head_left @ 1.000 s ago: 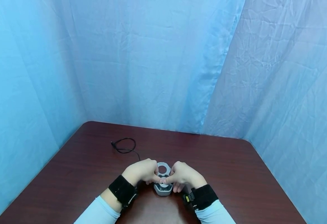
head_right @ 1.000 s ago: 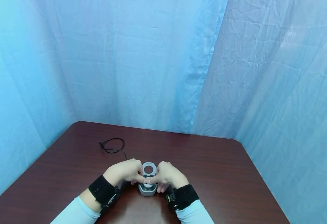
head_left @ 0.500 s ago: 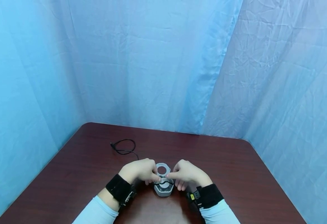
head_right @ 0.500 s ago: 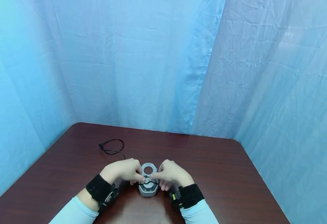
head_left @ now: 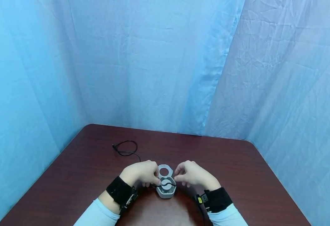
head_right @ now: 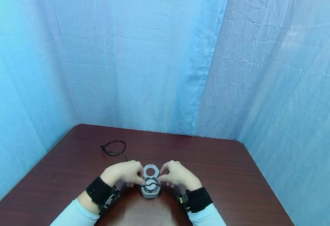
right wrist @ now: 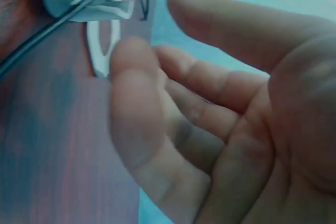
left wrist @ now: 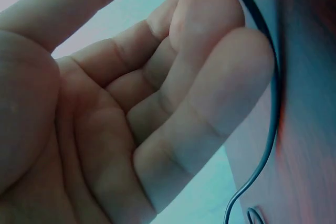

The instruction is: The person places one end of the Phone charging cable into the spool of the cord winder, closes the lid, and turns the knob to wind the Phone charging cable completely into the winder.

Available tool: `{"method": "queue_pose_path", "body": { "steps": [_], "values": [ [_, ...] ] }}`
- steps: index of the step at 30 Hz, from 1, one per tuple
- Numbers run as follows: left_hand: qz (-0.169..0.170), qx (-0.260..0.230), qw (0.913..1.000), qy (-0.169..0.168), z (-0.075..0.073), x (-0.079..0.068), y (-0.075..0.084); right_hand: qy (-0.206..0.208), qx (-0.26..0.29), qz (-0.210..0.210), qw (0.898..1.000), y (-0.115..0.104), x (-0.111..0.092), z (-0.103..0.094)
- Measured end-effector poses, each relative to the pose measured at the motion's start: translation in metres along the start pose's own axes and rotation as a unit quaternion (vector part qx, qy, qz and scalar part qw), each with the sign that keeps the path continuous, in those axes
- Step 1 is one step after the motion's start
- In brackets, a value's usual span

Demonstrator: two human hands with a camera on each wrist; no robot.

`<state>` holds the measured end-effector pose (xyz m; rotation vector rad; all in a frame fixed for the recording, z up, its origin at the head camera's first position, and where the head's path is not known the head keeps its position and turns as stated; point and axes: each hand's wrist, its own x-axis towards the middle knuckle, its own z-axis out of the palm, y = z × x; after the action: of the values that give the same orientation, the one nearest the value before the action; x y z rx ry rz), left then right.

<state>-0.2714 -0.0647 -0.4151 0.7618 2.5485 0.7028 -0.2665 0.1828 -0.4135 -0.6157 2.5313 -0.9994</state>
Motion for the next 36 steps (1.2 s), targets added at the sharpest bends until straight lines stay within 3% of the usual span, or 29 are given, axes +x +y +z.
{"method": "queue_pose_path", "body": {
  "steps": [11,24,36],
  "values": [
    [-0.005,0.006,1.0,-0.003,0.009,0.005,-0.003,-0.04,-0.019,0.007,0.999,0.008,0.005,0.015],
    [-0.016,-0.035,0.9992,-0.009,0.012,0.009,-0.006,-0.017,-0.004,0.035,0.999,0.009,0.008,0.02],
    [-0.019,-0.023,0.9996,-0.001,0.015,0.012,-0.007,-0.009,-0.005,0.047,0.999,0.01,0.008,0.022]
  ]
}}
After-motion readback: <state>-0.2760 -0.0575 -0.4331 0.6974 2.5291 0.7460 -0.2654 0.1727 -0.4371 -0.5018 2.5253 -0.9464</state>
